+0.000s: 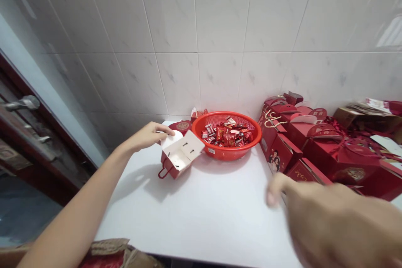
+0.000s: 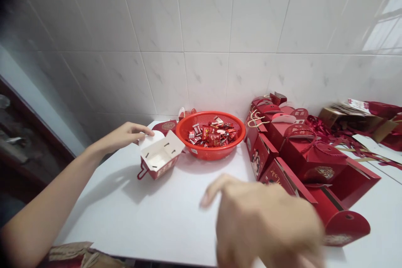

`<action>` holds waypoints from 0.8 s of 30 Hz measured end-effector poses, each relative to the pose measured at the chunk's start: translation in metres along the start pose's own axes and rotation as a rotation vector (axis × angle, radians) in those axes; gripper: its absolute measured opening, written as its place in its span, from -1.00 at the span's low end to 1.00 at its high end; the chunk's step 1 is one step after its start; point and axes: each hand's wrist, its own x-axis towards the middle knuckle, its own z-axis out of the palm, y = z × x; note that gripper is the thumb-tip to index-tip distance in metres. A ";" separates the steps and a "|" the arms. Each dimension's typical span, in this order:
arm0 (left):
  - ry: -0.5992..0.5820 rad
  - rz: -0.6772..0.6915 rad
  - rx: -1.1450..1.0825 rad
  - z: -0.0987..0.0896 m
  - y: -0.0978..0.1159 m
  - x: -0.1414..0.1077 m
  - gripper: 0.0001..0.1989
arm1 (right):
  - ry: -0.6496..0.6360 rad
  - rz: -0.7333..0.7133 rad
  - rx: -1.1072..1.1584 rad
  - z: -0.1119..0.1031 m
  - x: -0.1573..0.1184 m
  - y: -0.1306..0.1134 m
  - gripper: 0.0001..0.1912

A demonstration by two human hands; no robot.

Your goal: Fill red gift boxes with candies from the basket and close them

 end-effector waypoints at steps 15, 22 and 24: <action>-0.191 0.448 -0.002 0.110 0.033 -0.029 -0.58 | -0.224 0.187 0.076 0.043 0.084 0.089 -0.50; -0.476 0.293 -0.100 0.110 0.020 -0.026 -0.23 | -0.312 0.258 0.417 0.033 0.078 0.123 -0.22; -0.555 0.260 -0.140 0.111 0.015 -0.024 -0.20 | -0.318 0.256 0.518 0.035 0.075 0.128 -0.18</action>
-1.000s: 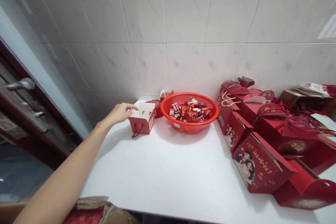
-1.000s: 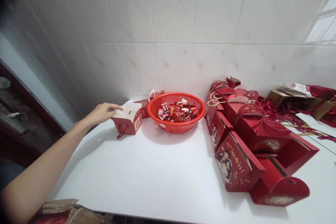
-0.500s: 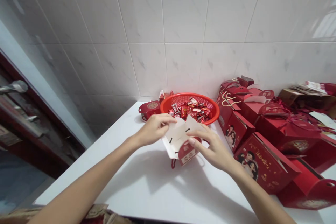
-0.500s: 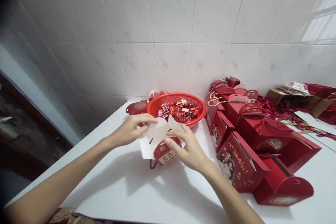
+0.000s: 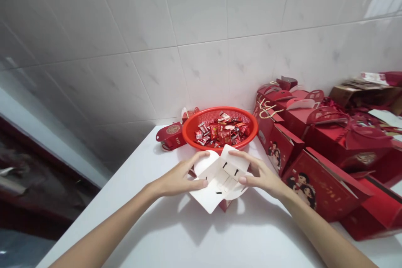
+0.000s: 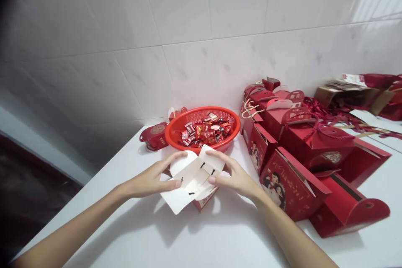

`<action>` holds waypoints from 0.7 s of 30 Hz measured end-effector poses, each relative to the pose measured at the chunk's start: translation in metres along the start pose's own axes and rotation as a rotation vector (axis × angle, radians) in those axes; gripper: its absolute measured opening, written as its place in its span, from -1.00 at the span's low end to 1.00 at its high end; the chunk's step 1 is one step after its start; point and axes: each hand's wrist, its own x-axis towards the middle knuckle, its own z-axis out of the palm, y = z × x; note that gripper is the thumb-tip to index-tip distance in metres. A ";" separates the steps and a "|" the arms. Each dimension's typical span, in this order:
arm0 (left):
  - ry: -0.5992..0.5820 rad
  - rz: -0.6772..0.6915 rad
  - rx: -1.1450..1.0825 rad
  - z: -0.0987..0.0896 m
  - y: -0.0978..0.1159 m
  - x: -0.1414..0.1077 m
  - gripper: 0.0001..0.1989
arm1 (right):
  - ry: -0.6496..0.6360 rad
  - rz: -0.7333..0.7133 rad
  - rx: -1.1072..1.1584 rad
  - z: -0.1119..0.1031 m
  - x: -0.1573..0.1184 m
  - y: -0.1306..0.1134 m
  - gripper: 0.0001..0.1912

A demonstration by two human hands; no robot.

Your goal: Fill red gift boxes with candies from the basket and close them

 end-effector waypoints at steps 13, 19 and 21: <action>-0.212 -0.061 -0.146 -0.006 -0.004 0.004 -0.16 | -0.155 0.055 0.179 0.007 -0.004 0.008 0.22; -0.228 -0.043 -0.083 -0.013 -0.013 0.005 -0.17 | -0.140 0.125 0.120 0.015 -0.006 -0.001 0.37; -0.228 -0.045 -0.049 -0.016 -0.012 0.005 -0.14 | -0.126 0.116 0.100 0.018 -0.005 -0.001 0.36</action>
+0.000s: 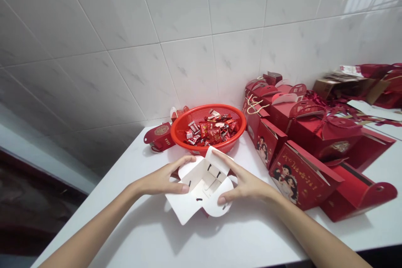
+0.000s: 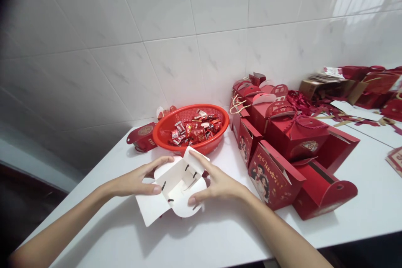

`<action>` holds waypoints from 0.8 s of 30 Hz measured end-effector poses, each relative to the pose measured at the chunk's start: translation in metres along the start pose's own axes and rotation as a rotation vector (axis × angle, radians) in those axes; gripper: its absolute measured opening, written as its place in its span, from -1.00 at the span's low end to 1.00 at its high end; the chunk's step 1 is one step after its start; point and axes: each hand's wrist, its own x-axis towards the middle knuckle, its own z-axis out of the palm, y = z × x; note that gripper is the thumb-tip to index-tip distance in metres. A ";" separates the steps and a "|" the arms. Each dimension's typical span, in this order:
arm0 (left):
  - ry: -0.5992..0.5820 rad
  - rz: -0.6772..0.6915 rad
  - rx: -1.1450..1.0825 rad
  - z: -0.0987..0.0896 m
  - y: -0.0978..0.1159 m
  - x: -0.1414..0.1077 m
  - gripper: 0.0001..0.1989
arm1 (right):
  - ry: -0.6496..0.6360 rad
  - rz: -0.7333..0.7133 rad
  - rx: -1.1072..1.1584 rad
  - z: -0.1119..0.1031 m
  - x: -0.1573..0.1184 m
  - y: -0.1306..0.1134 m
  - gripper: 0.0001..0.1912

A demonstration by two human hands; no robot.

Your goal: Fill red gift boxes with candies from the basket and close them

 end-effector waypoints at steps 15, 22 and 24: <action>0.380 0.046 0.411 -0.074 0.059 0.031 -0.68 | 0.010 -0.037 -0.178 0.009 0.001 0.006 0.32; 0.119 -0.218 0.547 -0.075 0.034 0.109 -0.92 | 0.026 -0.017 -0.188 0.010 0.003 0.008 0.33; 0.126 -0.279 0.562 -0.073 0.026 0.122 -0.76 | 0.033 -0.004 -0.212 0.009 0.003 0.010 0.32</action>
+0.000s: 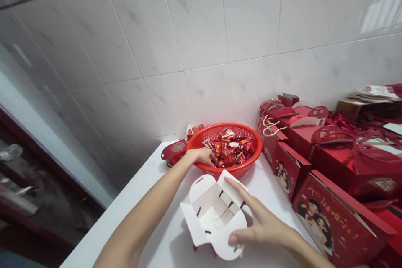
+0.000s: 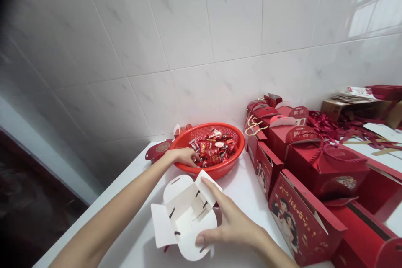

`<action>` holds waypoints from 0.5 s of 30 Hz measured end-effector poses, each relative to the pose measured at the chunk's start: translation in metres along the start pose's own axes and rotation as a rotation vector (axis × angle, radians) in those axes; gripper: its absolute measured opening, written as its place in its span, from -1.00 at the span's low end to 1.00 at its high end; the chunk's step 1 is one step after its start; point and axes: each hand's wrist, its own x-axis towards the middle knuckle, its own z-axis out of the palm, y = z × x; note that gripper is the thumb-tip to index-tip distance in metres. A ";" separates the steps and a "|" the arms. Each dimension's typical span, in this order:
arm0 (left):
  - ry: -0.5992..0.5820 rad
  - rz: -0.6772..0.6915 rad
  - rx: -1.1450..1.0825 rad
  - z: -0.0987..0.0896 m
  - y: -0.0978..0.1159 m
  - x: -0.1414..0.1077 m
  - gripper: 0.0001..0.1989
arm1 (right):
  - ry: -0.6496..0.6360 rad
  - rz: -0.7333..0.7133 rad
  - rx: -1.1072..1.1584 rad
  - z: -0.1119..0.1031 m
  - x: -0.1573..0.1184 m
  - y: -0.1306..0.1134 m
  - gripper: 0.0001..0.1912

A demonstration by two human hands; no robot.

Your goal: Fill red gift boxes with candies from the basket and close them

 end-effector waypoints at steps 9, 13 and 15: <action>-0.039 -0.098 0.032 0.013 -0.008 0.018 -0.57 | -0.005 0.020 -0.020 0.000 0.000 0.001 0.31; -0.037 -0.075 0.019 0.017 -0.008 0.020 -0.82 | -0.002 0.012 -0.019 0.000 0.001 0.001 0.31; -0.011 -0.047 -0.006 0.018 -0.008 0.020 -0.83 | -0.003 0.004 -0.022 0.001 0.001 0.001 0.31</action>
